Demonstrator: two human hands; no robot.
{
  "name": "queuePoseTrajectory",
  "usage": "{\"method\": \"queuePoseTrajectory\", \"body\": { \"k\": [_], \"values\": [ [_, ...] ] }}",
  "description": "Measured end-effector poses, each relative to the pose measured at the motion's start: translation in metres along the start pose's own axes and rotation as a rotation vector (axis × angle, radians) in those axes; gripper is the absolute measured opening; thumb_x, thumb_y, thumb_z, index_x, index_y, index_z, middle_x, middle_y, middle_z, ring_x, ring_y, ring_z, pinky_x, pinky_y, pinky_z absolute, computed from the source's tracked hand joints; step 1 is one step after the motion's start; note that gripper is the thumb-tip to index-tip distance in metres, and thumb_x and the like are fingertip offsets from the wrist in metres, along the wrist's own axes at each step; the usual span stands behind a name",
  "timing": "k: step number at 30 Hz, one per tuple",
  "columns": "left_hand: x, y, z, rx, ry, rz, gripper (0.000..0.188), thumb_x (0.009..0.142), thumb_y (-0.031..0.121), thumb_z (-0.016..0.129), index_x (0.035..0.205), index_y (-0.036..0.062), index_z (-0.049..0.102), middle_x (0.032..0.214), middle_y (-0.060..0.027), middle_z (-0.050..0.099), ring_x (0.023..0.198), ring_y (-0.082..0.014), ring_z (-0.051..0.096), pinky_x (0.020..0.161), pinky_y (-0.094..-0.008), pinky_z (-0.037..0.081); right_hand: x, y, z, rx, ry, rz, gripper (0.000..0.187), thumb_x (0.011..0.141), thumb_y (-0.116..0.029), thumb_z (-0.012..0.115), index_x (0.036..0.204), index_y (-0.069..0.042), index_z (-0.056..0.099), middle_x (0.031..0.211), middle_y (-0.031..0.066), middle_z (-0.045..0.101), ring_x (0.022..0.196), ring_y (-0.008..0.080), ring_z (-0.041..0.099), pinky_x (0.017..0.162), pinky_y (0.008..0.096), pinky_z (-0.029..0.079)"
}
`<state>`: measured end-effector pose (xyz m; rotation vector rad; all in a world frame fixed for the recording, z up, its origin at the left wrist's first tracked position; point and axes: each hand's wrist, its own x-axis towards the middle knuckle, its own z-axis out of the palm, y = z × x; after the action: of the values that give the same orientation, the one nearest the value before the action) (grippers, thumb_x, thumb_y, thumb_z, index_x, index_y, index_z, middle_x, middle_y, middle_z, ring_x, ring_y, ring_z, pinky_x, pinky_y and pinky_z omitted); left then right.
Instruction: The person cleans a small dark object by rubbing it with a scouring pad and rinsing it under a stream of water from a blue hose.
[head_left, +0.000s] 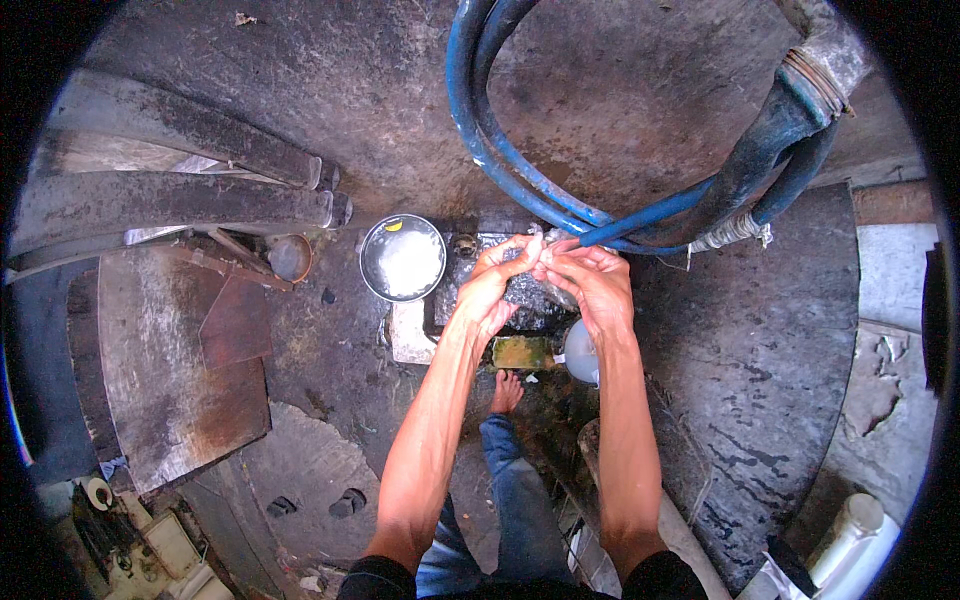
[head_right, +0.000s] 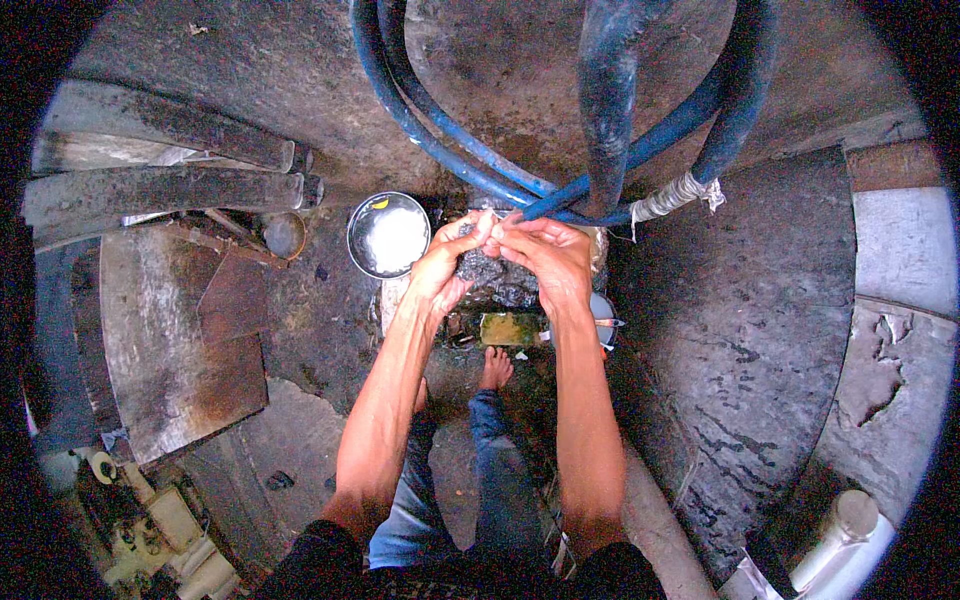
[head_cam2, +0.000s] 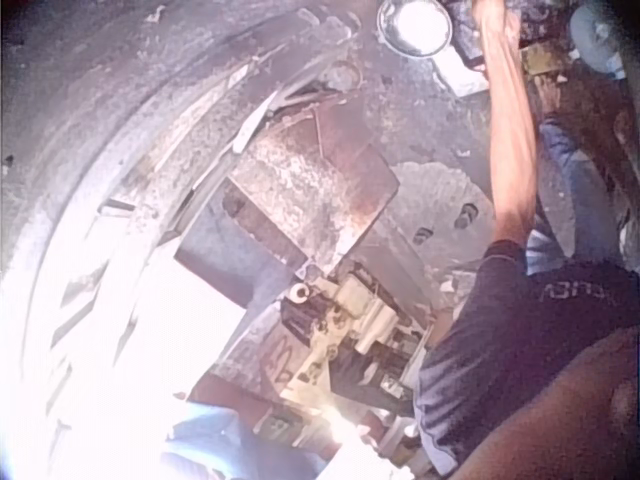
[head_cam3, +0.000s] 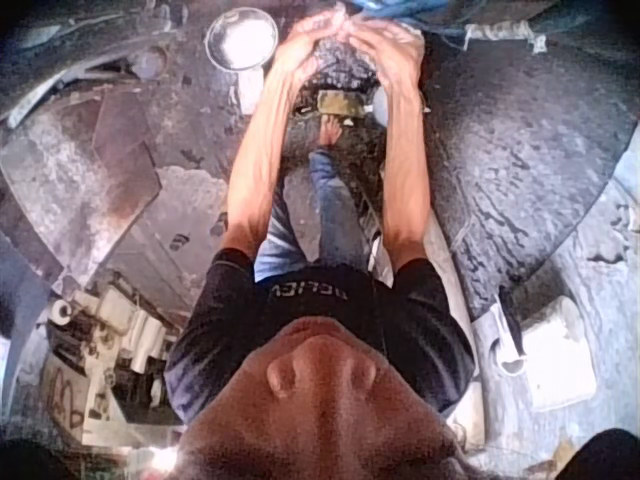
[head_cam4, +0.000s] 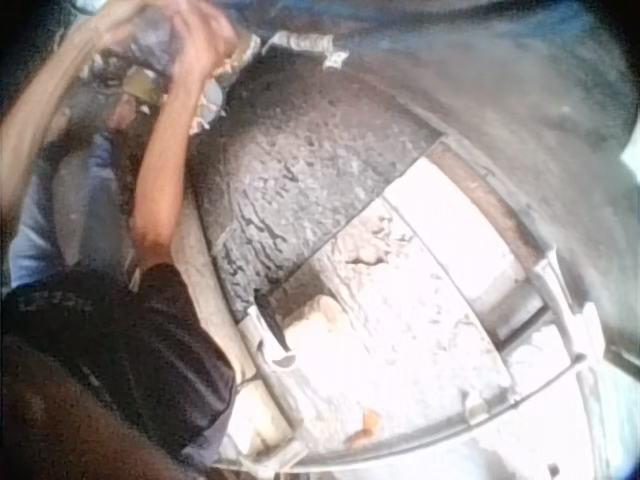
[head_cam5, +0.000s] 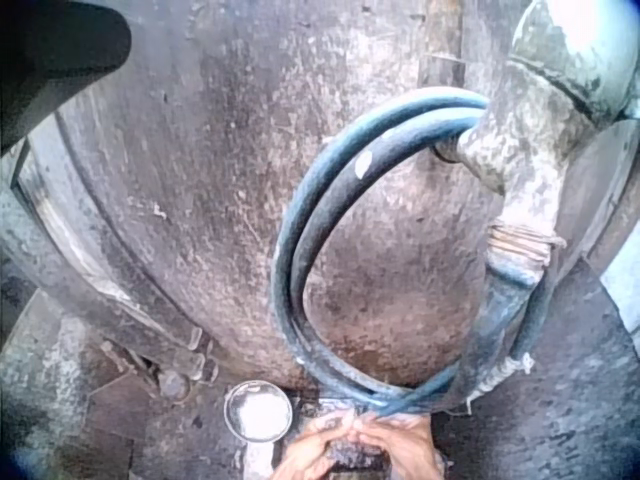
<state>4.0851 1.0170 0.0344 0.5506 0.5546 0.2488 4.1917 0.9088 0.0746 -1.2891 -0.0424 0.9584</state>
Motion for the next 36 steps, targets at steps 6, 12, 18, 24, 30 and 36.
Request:
{"method": "queuePoseTrajectory", "body": {
  "k": [6,12,18,24,30,36],
  "values": [
    [-0.005,-0.006,0.007,-0.072,0.029,-0.001,0.016,0.088,0.021,0.066,0.101,0.0107,0.067,0.097,-0.0008,0.065,0.099,-0.0121,0.053,0.087,-0.0353,0.04,0.007,0.012,-0.015,0.084,-0.001,0.029,0.013,0.079,-0.001,0.072,0.087,0.004,0.064,0.089,0.015,0.069,0.078,0.0211,0.069,0.072,0.0302,0.058],
    [-0.012,-0.008,0.017,0.152,0.073,0.257,0.014,0.085,0.013,0.071,0.095,0.0049,0.067,0.091,-0.002,0.064,0.089,-0.0109,0.054,0.084,-0.0309,0.043,-0.004,0.015,-0.005,0.032,0.06,-0.043,0.024,0.079,-0.002,0.072,0.099,0.01,0.063,0.091,0.0181,0.068,0.078,0.0228,0.069,0.074,0.0312,0.058],
    [-0.007,-0.007,0.014,0.413,0.069,0.377,0.016,0.083,0.011,0.071,0.096,0.0039,0.064,0.086,-0.0036,0.06,0.077,-0.0114,0.056,0.072,-0.0264,0.046,-0.014,0.014,0.003,-0.018,0.11,-0.06,0.024,0.079,-0.002,0.072,0.098,0.011,0.064,0.09,0.0179,0.068,0.076,0.0231,0.069,0.073,0.0304,0.058],
    [-0.006,-0.007,0.012,0.436,-0.006,0.33,0.012,0.087,0.011,0.068,0.095,0.004,0.064,0.085,-0.0027,0.06,0.076,-0.0106,0.055,0.071,-0.0259,0.046,-0.012,0.016,-0.008,0.026,0.036,0.023,0.028,0.083,-0.005,0.069,0.107,0.009,0.062,0.095,0.0159,0.068,0.083,0.0213,0.068,0.081,0.0313,0.056],
    [0.0,-0.004,0.007,0.31,0.107,0.367,0.013,0.088,0.012,0.067,0.097,0.0034,0.064,0.081,-0.0026,0.062,0.077,-0.0104,0.055,0.071,-0.0268,0.046,-0.019,0.005,0.0,0.079,-0.099,-0.019,0.031,0.089,-0.01,0.063,0.116,0.006,0.058,0.108,0.0138,0.065,0.097,0.0207,0.065,0.09,0.0321,0.051],
    [0.019,-0.015,0.018,0.337,0.231,0.385,0.022,0.086,0.006,0.065,0.105,0.0049,0.054,0.09,-0.0077,0.065,0.077,-0.0128,0.059,0.07,-0.028,0.049,-0.017,0.018,0.02,-0.331,-0.065,-0.454,0.032,0.089,-0.015,0.067,0.114,0.004,0.061,0.106,0.0094,0.065,0.09,0.0122,0.061,0.079,0.0256,0.051]
  ]
}}
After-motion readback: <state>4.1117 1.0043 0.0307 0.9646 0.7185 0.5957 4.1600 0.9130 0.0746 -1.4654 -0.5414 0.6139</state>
